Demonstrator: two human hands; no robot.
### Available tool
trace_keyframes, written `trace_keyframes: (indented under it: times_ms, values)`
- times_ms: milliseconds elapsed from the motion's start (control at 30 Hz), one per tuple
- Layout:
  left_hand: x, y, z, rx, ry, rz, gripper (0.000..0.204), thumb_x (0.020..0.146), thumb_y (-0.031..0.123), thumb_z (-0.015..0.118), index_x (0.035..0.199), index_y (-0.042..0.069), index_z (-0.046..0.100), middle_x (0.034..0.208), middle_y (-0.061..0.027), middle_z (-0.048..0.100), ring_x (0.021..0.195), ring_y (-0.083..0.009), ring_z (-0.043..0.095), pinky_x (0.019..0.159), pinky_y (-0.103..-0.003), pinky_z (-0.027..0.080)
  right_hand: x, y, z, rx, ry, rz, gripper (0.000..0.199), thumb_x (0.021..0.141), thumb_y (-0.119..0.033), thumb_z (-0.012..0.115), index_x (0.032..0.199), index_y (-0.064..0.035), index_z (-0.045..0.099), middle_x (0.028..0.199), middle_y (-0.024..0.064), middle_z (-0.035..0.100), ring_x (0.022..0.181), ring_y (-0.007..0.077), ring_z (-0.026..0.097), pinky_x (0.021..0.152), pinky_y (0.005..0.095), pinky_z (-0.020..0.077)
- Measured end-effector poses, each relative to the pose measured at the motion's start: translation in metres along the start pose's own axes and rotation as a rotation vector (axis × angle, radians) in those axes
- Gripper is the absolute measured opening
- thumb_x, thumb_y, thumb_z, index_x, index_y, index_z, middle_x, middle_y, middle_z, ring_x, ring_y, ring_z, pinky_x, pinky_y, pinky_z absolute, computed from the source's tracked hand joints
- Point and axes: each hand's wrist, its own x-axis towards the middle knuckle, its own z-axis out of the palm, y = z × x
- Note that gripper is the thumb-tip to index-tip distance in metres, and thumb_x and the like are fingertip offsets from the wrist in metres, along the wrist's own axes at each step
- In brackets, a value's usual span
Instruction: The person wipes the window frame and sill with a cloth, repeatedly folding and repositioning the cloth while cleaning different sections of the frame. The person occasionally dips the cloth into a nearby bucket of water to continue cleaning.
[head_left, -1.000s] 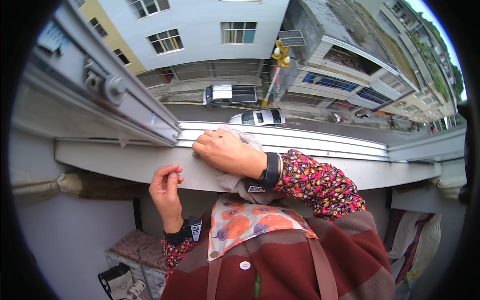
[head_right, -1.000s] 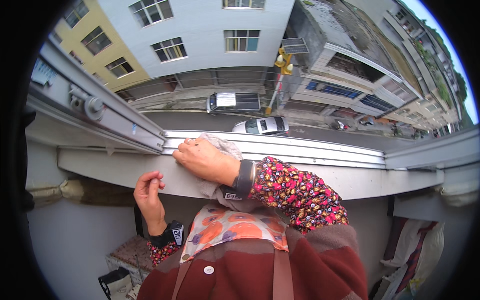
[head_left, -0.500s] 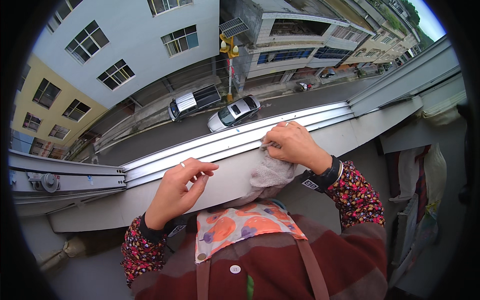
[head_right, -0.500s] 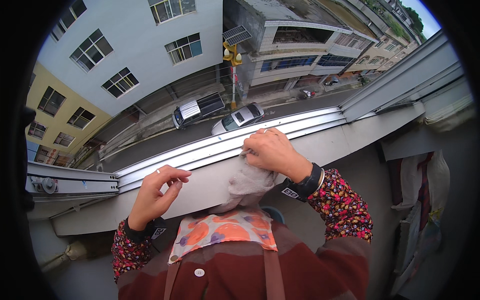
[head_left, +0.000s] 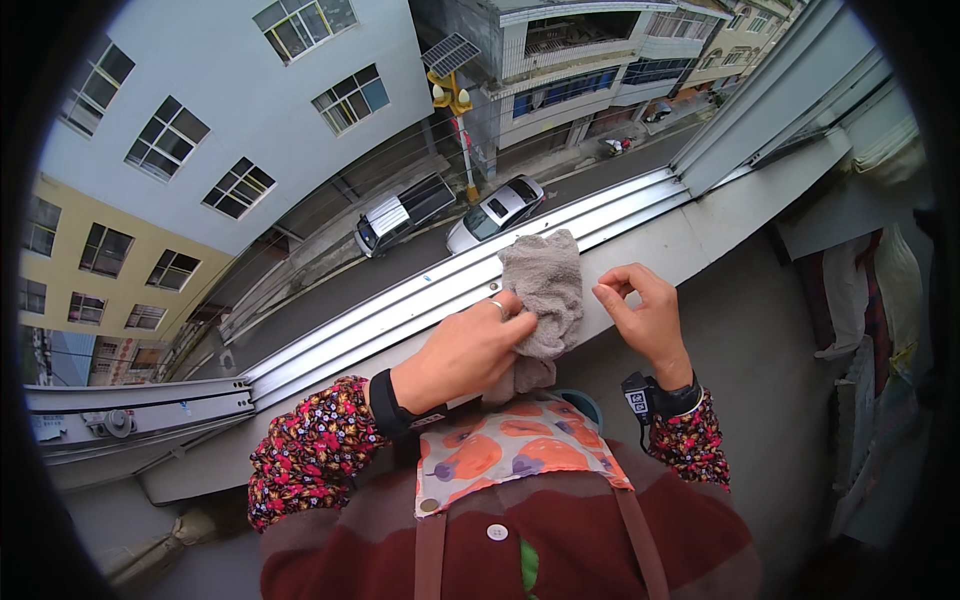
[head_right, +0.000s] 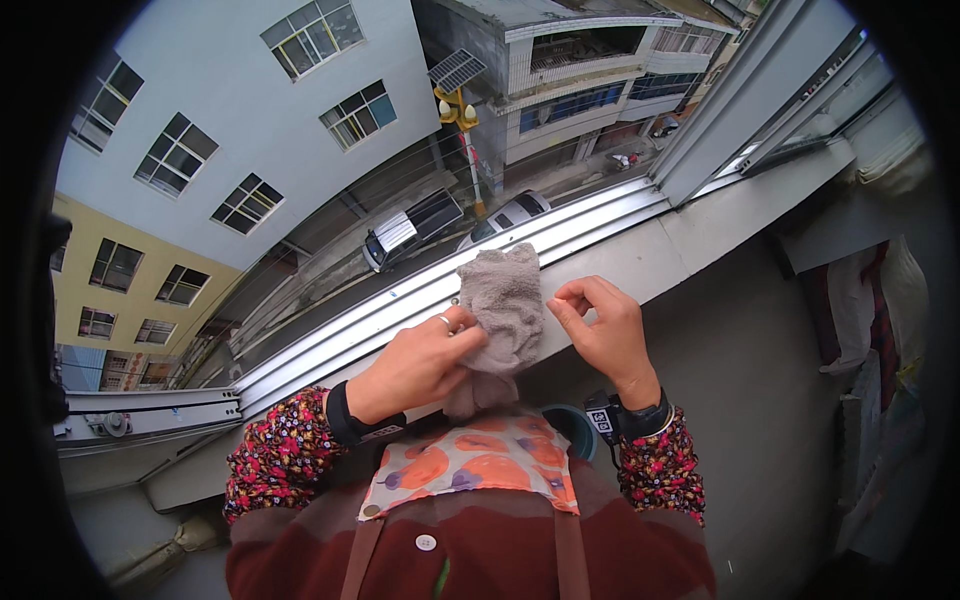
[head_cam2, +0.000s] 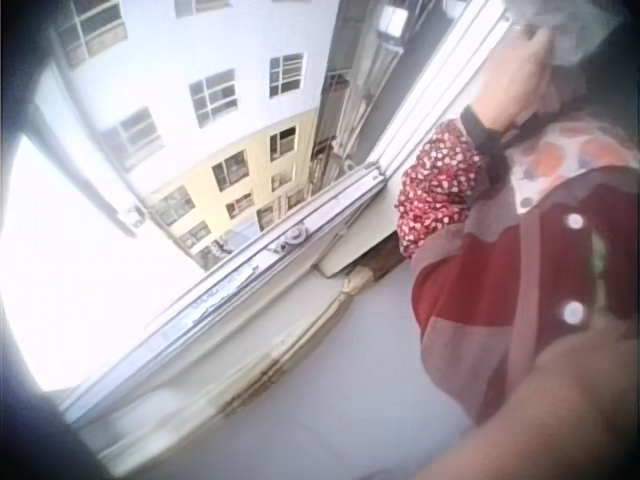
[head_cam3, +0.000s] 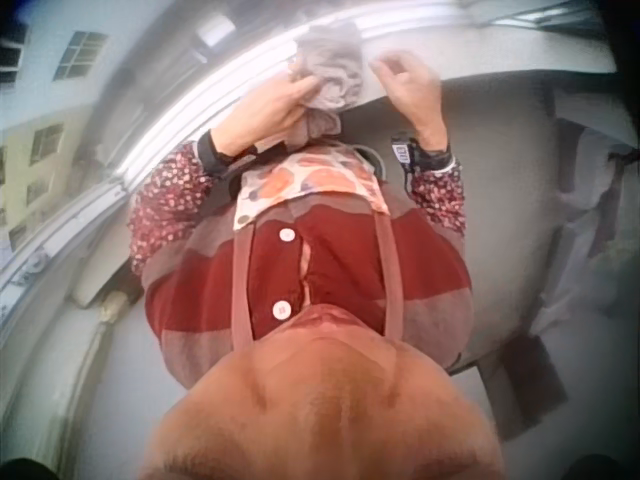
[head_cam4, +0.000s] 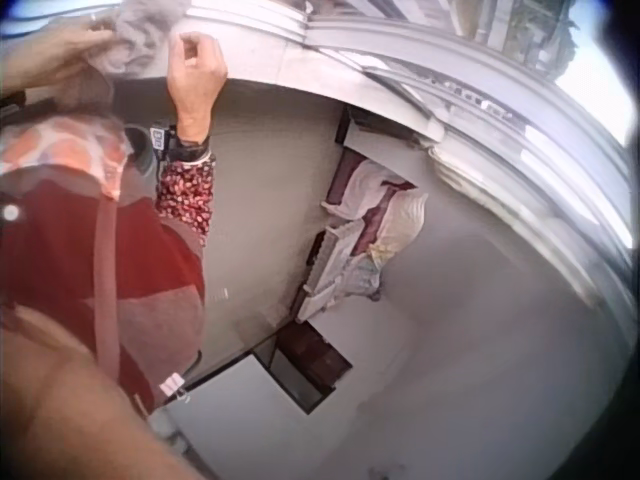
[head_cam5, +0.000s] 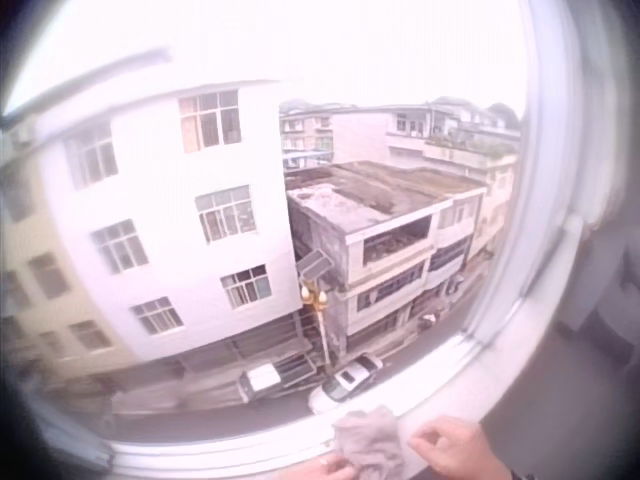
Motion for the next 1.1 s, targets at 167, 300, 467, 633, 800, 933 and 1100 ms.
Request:
trace_keyframes:
  times_ms: [167,300,467,633,800,933,1100]
  values:
    - [-0.006,-0.035,-0.047,-0.825,0.408,-0.076,0.020,0.095,0.004,0.057,0.115,0.003,0.056,0.100,-0.0093,0.066,0.093,-0.0201,0.067,0.078,-0.033,0.056,-0.007,0.001,0.003,0.081,0.161,-0.020,0.011,0.085,-0.009,0.075,0.086,-0.0014,0.067,0.077,0.0086,0.067,0.065,0.0191,0.065,0.059,0.0296,0.0495]
    - [-0.018,-0.061,-0.111,-1.453,0.703,-0.014,0.027,0.106,0.015,0.045,0.130,0.004,0.050,0.120,-0.0124,0.066,0.108,-0.0229,0.067,0.092,-0.037,0.057,0.000,-0.003,0.005,0.085,0.152,-0.071,0.011,0.086,-0.009,0.074,0.084,-0.0009,0.067,0.076,0.0088,0.067,0.066,0.0188,0.065,0.058,0.0295,0.0491]
    - [-0.029,-0.066,-0.157,-1.393,1.012,-0.102,0.032,0.107,0.027,0.043,0.123,0.006,0.060,0.119,-0.0086,0.067,0.112,-0.0221,0.064,0.097,-0.037,0.052,0.021,-0.017,0.009,0.118,0.070,-0.128,0.011,0.087,-0.008,0.073,0.088,0.0019,0.068,0.079,0.0088,0.068,0.069,0.0171,0.065,0.065,0.0283,0.0513]
    - [-0.019,-0.063,-0.182,-0.939,1.144,-0.191,0.025,0.103,0.024,0.052,0.112,0.004,0.065,0.108,-0.0065,0.070,0.099,-0.0168,0.067,0.088,-0.031,0.054,0.080,-0.051,0.033,0.323,0.029,-0.371,0.012,0.087,-0.012,0.074,0.088,-0.0019,0.068,0.079,0.0081,0.068,0.064,0.0168,0.065,0.059,0.0282,0.0494]
    - [-0.019,-0.044,-0.196,-0.893,1.140,-0.052,0.022,0.101,0.020,0.057,0.107,0.002,0.068,0.099,-0.0041,0.072,0.084,-0.0109,0.067,0.074,-0.026,0.056,0.155,-0.115,0.091,0.371,-0.118,-0.433,0.036,0.089,-0.031,0.074,0.114,-0.0073,0.064,0.071,0.0064,0.069,0.062,0.0220,0.069,0.059,0.0313,0.0510]
    - [-0.048,-0.034,-0.219,-0.781,1.113,0.012,0.020,0.099,0.019,0.061,0.106,0.002,0.069,0.095,-0.0043,0.072,0.080,-0.0098,0.067,0.072,-0.025,0.056,0.190,-0.165,0.138,0.257,-0.273,-0.511,0.045,0.085,-0.049,0.072,0.115,-0.0166,0.067,0.081,0.0103,0.072,0.075,0.0311,0.071,0.066,0.0417,0.0541]
    - [-0.104,-0.041,-0.229,-0.702,1.256,0.030,0.019,0.098,0.019,0.064,0.101,0.002,0.070,0.093,-0.0041,0.072,0.076,-0.0099,0.067,0.070,-0.024,0.055,0.223,-0.192,0.168,-0.150,-0.272,-0.574,0.030,0.084,-0.045,0.067,0.102,-0.0209,0.070,0.091,0.0095,0.073,0.089,0.0340,0.070,0.074,0.0453,0.0547]
